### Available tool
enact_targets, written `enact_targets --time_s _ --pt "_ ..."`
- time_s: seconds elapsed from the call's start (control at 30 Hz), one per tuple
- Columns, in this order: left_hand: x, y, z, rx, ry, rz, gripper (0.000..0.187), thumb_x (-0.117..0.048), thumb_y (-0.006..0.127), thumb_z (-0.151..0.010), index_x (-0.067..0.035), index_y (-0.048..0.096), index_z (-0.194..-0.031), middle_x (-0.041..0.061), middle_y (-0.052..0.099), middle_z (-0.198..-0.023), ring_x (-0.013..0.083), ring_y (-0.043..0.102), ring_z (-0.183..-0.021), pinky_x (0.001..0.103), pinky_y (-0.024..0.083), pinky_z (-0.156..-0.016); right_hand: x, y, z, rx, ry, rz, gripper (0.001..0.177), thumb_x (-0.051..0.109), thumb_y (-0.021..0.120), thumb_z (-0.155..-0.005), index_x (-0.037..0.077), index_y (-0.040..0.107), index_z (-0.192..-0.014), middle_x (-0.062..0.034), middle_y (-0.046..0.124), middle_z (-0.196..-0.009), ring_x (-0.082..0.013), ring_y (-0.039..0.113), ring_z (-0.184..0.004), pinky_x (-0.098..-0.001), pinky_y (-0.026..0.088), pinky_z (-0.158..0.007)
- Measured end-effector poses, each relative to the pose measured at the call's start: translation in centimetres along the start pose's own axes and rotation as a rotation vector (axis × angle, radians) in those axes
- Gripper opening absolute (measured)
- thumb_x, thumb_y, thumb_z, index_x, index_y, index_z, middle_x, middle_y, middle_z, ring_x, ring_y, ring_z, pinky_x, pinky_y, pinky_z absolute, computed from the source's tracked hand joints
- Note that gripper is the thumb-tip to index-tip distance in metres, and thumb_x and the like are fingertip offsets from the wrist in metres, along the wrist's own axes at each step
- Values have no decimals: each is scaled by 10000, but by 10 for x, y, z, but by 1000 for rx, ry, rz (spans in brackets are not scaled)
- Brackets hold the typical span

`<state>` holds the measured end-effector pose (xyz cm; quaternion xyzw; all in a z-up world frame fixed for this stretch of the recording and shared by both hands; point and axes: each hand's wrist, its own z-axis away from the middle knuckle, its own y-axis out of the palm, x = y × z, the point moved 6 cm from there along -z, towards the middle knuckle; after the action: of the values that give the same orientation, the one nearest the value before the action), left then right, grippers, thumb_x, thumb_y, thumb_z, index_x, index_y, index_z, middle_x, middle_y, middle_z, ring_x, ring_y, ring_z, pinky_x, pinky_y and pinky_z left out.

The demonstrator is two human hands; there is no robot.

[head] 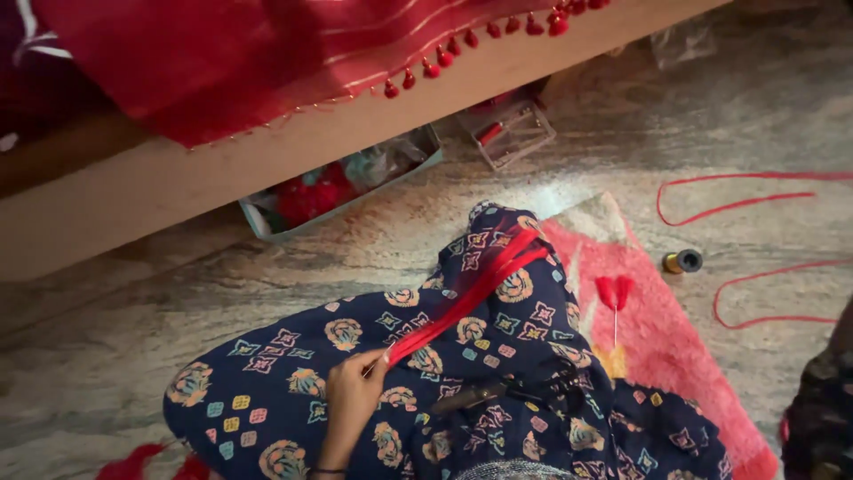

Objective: The person is attaching and trimming red tassels on a fabric piece, likely a sari.

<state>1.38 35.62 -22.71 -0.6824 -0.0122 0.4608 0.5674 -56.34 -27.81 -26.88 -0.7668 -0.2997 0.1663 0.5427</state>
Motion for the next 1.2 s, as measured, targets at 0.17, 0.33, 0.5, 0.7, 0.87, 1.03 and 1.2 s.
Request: enact_targets --time_s 0.17,0.33,0.5,0.7,0.87,1.03,1.2 --pt "35 14 -1 -2 -284 322 293 -271 642 -910 -125 748 -1141 118 802 -779 238 785 -610 336 580 -526 220 17 16 260 408 -516 217 247 576 -957 125 663 -1115 -67 662 -956 -253 644 -894 -499 492 -848" --pt "27 23 6 -53 -82 -244 282 -284 626 -960 -189 794 -1165 114 765 -723 282 747 -621 483 524 -674 490 -22 71 487 87 -597 274 204 563 -992 148 662 -1241 -71 673 -1009 -256 646 -943 -500 516 -838" --pt "20 49 11 235 39 -745 344 -165 532 -986 -172 668 -1303 105 741 -736 295 747 -649 405 596 -552 542 -34 91 222 -695 -172 407 173 628 -867 67 608 -1259 -135 620 -1166 -292 613 -1084 -406 551 -849" --pt "33 65 15 282 40 -758 406 -119 551 -943 -80 622 -1340 109 735 -738 274 751 -658 381 604 -539 464 -19 68 8 -391 96 542 116 671 -794 129 626 -1334 -124 636 -1247 -305 608 -1138 -390 555 -826" --pt "33 61 15 205 92 -741 246 -165 549 -977 -97 700 -1158 103 731 -732 285 745 -665 411 594 -553 347 48 105 26 620 -570 303 210 611 -1005 -5 687 -1204 -212 730 -1006 -356 715 -914 -449 547 -791" --pt "-24 0 -12 -34 -30 -154 213 -291 653 -957 -126 779 -1008 119 680 -576 254 684 -515 402 520 -490 324 89 161 286 703 -436 322 267 671 -947 17 756 -1132 -233 746 -989 -365 731 -910 -462 560 -818" --pt "-86 7 -66 55 -93 645 242 -276 672 -968 -55 728 -1050 11 663 -629 72 602 -532 266 471 -495 448 -32 56 26 306 -600 269 174 649 -993 5 737 -1183 -207 737 -1113 -311 712 -999 -398 550 -893"
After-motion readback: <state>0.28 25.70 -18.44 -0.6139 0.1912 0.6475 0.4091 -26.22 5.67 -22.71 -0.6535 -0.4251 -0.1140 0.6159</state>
